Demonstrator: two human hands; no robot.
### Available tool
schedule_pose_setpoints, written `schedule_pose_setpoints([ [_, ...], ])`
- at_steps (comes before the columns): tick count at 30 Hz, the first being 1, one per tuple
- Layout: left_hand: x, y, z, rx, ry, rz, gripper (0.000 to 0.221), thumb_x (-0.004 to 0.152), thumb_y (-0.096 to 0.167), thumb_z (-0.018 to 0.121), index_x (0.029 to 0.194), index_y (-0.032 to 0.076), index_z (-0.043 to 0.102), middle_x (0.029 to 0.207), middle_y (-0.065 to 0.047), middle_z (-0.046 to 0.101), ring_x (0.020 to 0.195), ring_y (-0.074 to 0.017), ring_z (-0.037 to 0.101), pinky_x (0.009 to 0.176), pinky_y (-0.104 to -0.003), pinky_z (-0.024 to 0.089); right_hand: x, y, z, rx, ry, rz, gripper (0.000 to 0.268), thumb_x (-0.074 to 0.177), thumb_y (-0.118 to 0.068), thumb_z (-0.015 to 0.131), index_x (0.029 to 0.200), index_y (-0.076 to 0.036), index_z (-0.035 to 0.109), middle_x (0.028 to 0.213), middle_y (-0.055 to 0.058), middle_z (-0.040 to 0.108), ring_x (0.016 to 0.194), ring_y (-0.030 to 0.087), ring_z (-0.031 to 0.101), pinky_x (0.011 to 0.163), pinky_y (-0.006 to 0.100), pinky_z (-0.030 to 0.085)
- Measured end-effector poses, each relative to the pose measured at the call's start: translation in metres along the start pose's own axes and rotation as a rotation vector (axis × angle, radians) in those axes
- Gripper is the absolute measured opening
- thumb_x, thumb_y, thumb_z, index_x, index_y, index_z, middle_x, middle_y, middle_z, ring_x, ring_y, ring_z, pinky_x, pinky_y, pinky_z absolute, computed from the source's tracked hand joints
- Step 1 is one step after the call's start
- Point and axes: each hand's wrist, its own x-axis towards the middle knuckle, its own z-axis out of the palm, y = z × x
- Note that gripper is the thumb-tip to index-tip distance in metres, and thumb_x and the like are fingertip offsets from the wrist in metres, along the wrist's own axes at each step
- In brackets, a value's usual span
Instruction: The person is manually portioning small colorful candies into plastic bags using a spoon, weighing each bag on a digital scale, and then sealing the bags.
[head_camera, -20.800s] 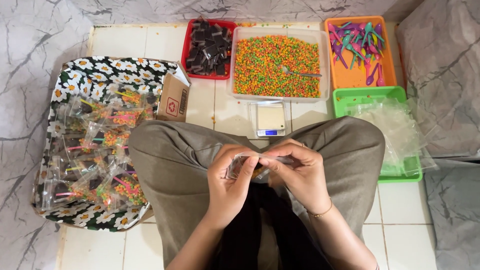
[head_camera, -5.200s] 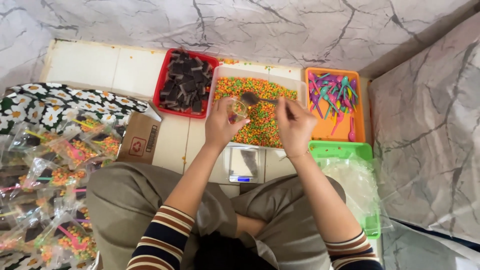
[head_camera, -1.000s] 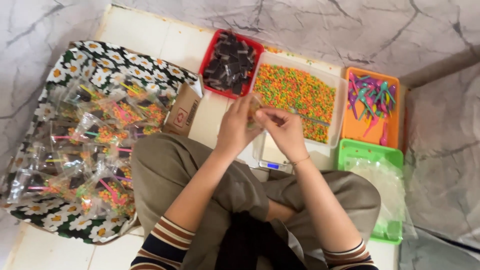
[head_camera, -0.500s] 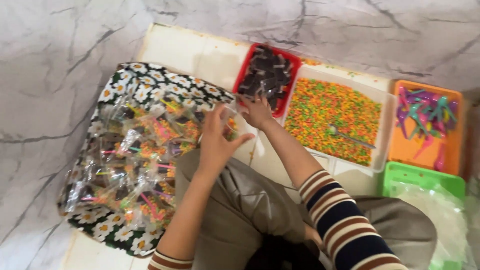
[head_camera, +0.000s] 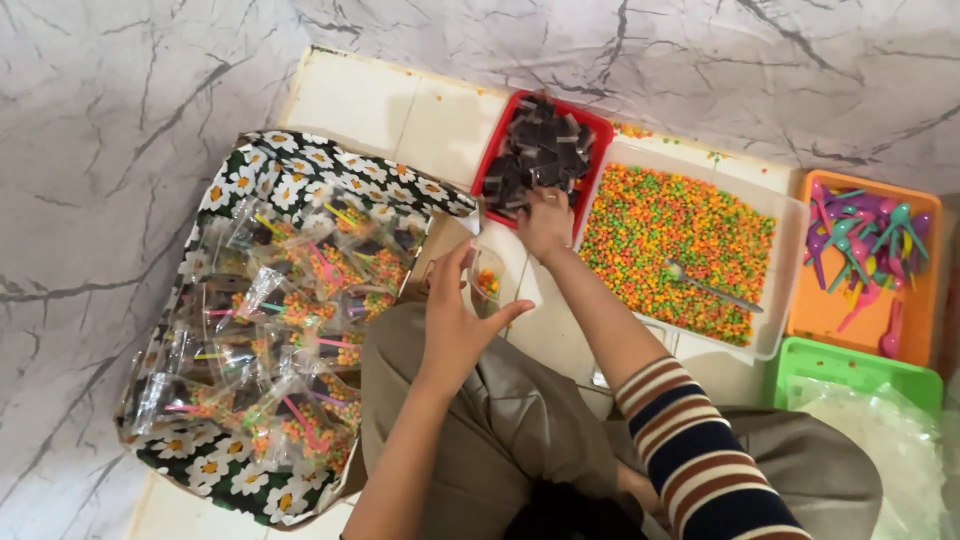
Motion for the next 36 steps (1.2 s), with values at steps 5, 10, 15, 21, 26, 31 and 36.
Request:
schedule_pose_setpoints([
  [5,0.0,-0.005,0.01,0.054,0.073,0.079,0.104,0.061,0.051,0.096,0.142,0.005,0.05,0.126,-0.015,0.056,0.122,-0.0361,0.061,0.1,-0.044,0.053,-0.075,-0.018,-0.116,0.577,0.249,-0.212,0.03,0.096,-0.015,0.064,0.124,-0.012,0.075,0.122,0.016,0.072,0.119,0.039,0.065,0.101,0.05,0.052],
  [10,-0.006,0.011,0.022,0.148,0.115,0.198,0.102,0.058,0.051,0.096,0.139,0.007,0.054,0.122,-0.013,0.059,0.116,-0.0349,0.064,0.098,-0.045,0.054,-0.177,-0.054,-0.242,0.791,0.293,-0.347,0.025,0.098,-0.006,0.066,0.122,-0.007,0.075,0.117,0.018,0.073,0.122,0.04,0.064,0.104,0.049,0.049],
  [15,-0.032,0.051,0.029,0.336,0.14,0.311,0.089,0.06,0.04,0.097,0.132,0.006,0.057,0.116,-0.012,0.06,0.107,-0.0339,0.066,0.089,-0.045,0.055,-0.228,-0.057,-0.279,0.569,0.331,-0.531,0.012,0.093,-0.018,0.076,0.104,-0.014,0.081,0.104,0.005,0.078,0.116,0.032,0.067,0.104,0.044,0.05],
  [21,-0.061,0.074,0.033,0.379,0.194,0.377,0.093,0.063,0.043,0.097,0.139,0.007,0.056,0.119,-0.012,0.061,0.108,-0.0298,0.066,0.088,-0.041,0.053,-0.281,-0.061,-0.312,0.471,0.481,-0.536,0.014,0.095,-0.018,0.075,0.106,-0.011,0.079,0.11,0.004,0.077,0.12,0.032,0.064,0.117,0.048,0.035],
  [26,-0.088,0.08,0.04,0.396,0.183,0.43,0.1,0.056,0.035,0.099,0.141,0.008,0.055,0.12,-0.012,0.06,0.111,-0.0311,0.064,0.091,-0.042,0.051,-0.308,-0.053,-0.306,0.482,0.439,-0.478,0.018,0.091,-0.022,0.081,0.103,-0.009,0.079,0.104,0.007,0.077,0.117,0.033,0.064,0.118,0.053,0.031],
  [31,-0.112,0.089,0.038,0.27,0.175,0.617,0.071,0.083,0.035,0.081,0.141,0.005,0.052,0.115,-0.017,0.059,0.106,-0.0346,0.063,0.098,-0.047,0.049,-0.332,-0.043,-0.308,0.479,0.262,-0.48,0.023,0.088,-0.03,0.081,0.103,-0.012,0.079,0.103,0.006,0.076,0.12,0.033,0.061,0.122,0.059,0.011],
  [36,-0.128,0.098,0.033,0.203,0.122,0.679,0.043,0.089,0.023,0.072,0.127,0.007,0.062,0.1,-0.009,0.058,0.087,-0.0282,0.063,0.088,-0.04,0.055,-0.353,-0.046,-0.319,0.404,0.032,-0.581,0.032,0.087,-0.037,0.08,0.088,-0.006,0.071,0.097,0.014,0.075,0.116,0.043,0.063,0.112,0.076,0.0],
])
